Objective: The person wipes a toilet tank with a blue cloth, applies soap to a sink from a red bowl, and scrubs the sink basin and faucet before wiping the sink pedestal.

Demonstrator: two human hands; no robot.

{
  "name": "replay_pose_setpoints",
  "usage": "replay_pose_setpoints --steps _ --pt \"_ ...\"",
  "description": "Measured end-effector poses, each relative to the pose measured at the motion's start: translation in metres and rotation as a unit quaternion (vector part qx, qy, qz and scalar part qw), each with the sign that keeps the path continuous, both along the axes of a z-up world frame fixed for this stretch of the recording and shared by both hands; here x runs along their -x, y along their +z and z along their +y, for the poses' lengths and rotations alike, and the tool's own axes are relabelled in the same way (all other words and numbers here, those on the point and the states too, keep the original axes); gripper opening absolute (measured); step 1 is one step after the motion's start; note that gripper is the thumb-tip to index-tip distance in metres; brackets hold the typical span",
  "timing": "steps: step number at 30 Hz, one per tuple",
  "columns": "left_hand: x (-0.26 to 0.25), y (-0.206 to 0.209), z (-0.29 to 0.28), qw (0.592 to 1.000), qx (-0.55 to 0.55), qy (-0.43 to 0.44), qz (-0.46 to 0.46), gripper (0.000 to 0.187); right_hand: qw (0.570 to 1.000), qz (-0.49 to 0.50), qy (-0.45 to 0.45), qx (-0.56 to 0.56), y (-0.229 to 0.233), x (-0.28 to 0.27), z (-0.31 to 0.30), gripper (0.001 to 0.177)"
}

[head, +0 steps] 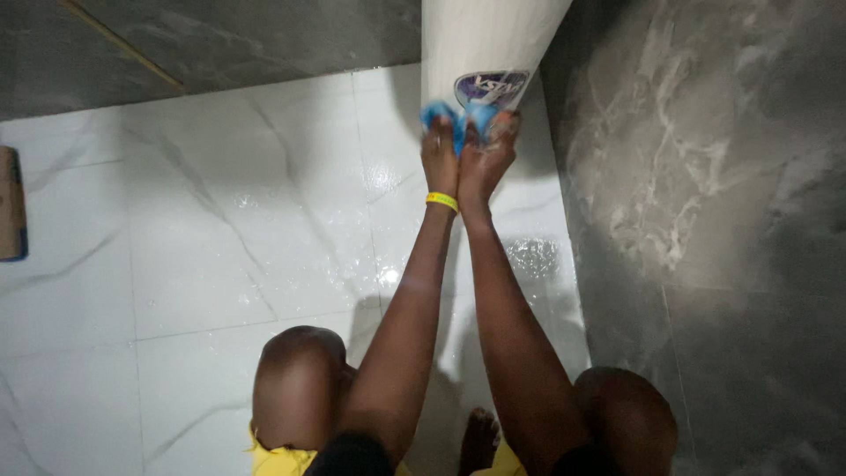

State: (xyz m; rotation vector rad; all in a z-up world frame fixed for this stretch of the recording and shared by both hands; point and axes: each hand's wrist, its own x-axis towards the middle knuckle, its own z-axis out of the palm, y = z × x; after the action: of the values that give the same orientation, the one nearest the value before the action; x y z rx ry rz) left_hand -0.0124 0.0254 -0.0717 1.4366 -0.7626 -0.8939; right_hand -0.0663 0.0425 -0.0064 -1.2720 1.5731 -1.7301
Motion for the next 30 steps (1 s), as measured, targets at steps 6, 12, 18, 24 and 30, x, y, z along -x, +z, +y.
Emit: replay_pose_setpoints --steps 6,12,18,24,30 --pt "-0.014 -0.01 -0.031 0.99 0.125 0.018 0.058 0.067 0.998 0.009 -0.04 0.04 0.0 -0.013 -0.002 0.031" --pt "-0.009 -0.062 0.016 0.95 -0.079 -0.125 0.275 0.086 0.988 0.042 -0.011 -0.151 -0.149 0.01 -0.003 0.043" --pt "0.017 -0.016 0.011 0.876 -0.029 -0.209 0.433 0.101 0.994 0.001 -0.081 -0.073 -0.142 0.041 -0.049 0.054" --pt "0.049 0.03 0.008 0.756 0.082 -0.194 0.62 0.113 0.984 -0.17 0.041 -0.022 -0.083 0.076 -0.092 0.056" --pt "0.022 -0.014 0.017 0.882 -0.056 -0.024 0.467 0.104 0.857 -0.435 0.11 -0.255 -0.168 0.081 -0.089 0.063"
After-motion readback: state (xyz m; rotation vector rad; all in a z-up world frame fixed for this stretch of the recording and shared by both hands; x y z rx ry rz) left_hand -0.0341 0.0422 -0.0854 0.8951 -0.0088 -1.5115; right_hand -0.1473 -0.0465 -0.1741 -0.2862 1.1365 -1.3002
